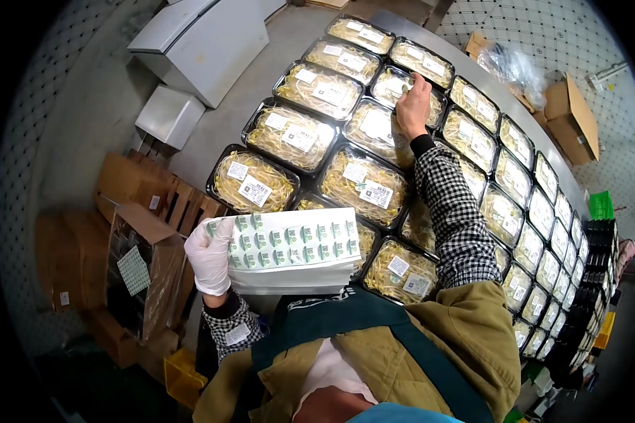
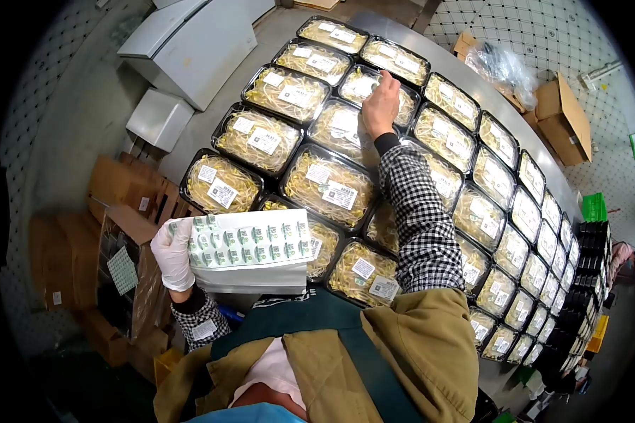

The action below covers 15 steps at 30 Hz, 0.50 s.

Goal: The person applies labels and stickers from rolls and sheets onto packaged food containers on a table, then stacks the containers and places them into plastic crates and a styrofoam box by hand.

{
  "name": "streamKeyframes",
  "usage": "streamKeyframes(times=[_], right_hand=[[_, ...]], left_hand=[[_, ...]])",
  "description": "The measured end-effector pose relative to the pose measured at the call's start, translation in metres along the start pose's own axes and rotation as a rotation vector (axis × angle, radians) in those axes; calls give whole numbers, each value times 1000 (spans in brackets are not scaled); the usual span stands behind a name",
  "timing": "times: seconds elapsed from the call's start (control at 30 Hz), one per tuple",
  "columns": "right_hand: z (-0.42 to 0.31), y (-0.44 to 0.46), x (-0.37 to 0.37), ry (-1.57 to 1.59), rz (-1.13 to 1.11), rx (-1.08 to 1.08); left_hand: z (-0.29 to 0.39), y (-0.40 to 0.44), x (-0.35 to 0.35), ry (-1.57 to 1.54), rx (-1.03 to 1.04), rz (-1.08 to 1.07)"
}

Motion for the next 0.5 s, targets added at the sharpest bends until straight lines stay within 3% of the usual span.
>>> streamKeyframes(times=[0.1,0.17,0.33,0.43,0.5], right_hand=[[10,20,-7,34,42,13],[41,44,10,197,11,331],[72,89,49,-5,42,483],[60,86,57,-230,-64,325],[57,82,57,-248,9,164]], left_hand=[[3,0,-6,26,36,28],[4,-1,-9,47,23,34],[5,-5,-20,131,37,89],[3,-4,-25,149,34,118],[4,-7,-28,155,52,133]])
Point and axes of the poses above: each hand's wrist, its own y-axis towards the middle knuckle, its own x-axis out of the palm, z = x × y, the point moved 7 cm from there along y, towards the middle knuckle, and after that the axes turned 11 degrees about z, right-handed, at the moved point
